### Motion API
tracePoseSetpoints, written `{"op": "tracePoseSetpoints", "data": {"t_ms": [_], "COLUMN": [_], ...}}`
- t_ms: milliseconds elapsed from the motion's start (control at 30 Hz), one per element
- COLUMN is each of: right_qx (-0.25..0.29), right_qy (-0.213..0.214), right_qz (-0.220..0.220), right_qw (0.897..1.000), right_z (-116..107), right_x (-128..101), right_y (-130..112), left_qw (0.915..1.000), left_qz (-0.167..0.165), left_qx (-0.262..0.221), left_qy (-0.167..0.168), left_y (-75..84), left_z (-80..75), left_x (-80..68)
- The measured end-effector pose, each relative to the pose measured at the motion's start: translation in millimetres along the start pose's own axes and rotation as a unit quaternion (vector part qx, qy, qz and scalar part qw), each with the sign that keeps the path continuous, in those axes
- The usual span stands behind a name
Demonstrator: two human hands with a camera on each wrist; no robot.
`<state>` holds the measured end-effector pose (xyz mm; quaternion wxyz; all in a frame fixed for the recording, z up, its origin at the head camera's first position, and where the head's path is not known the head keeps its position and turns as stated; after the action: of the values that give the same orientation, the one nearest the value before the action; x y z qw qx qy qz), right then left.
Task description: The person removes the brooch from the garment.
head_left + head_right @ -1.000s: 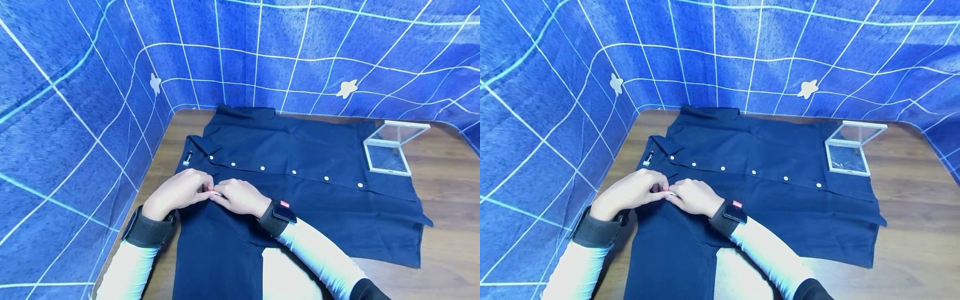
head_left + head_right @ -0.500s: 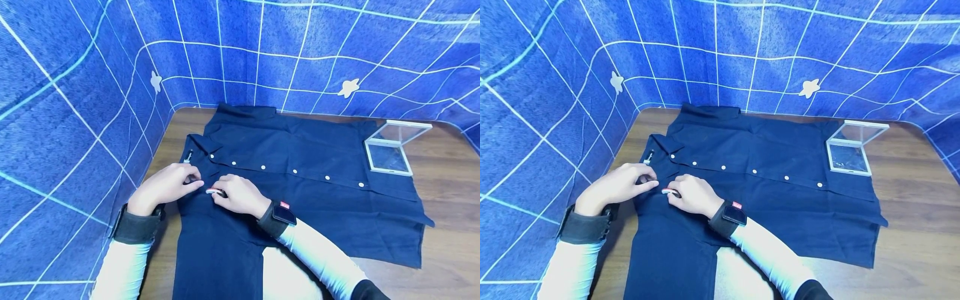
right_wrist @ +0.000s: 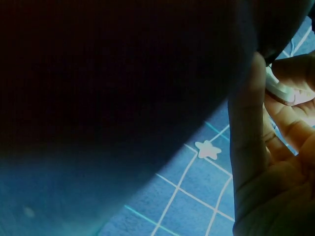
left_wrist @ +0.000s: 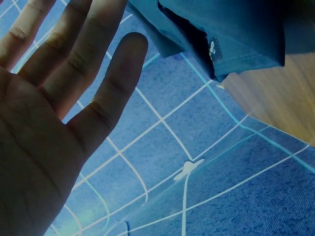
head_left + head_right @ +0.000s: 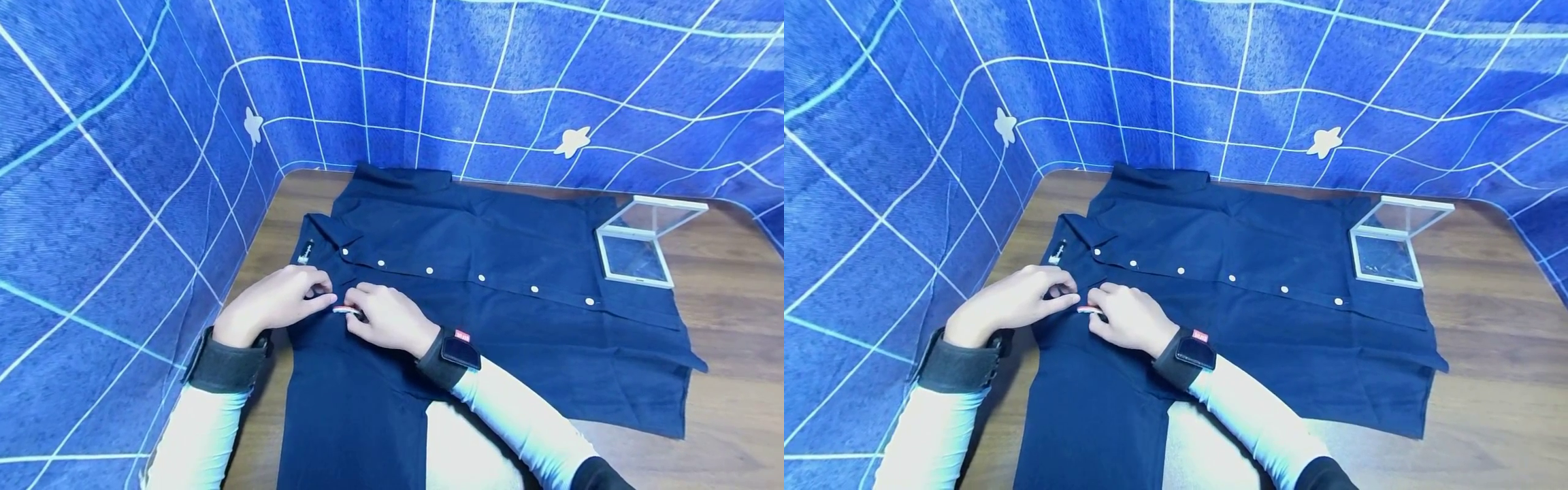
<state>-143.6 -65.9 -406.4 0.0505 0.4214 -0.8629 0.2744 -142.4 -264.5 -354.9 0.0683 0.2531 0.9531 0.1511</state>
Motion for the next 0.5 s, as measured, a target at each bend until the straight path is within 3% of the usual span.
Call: {"op": "tracePoseSetpoints", "data": {"t_ms": [200, 500], "right_qx": [-0.046, -0.057], "right_qy": [-0.016, -0.028], "right_qz": [-0.001, -0.008], "right_qw": [0.999, 0.998], "right_z": [4.1, 6.5], "right_x": [1.5, 1.4], "right_y": [-3.4, -5.2], "left_qw": [1.0, 0.9999], "left_qz": [0.0, -0.011], "left_qx": [0.008, 0.003], "left_qy": [0.004, 0.001], "left_y": [-0.1, 1.0], "left_z": [0.3, -0.3], "left_x": [0.4, -0.2]}}
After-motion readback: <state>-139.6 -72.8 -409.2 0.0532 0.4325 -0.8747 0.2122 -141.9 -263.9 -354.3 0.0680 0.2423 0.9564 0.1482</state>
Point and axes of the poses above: each hand's wrist, its own x-axis towards the middle knuckle, its own z-axis out of the palm, y = z × x, the point moved 1 cm from there along x, towards the middle knuckle, and after that the axes turned 2 degrees about x, right-handed, at the moved point
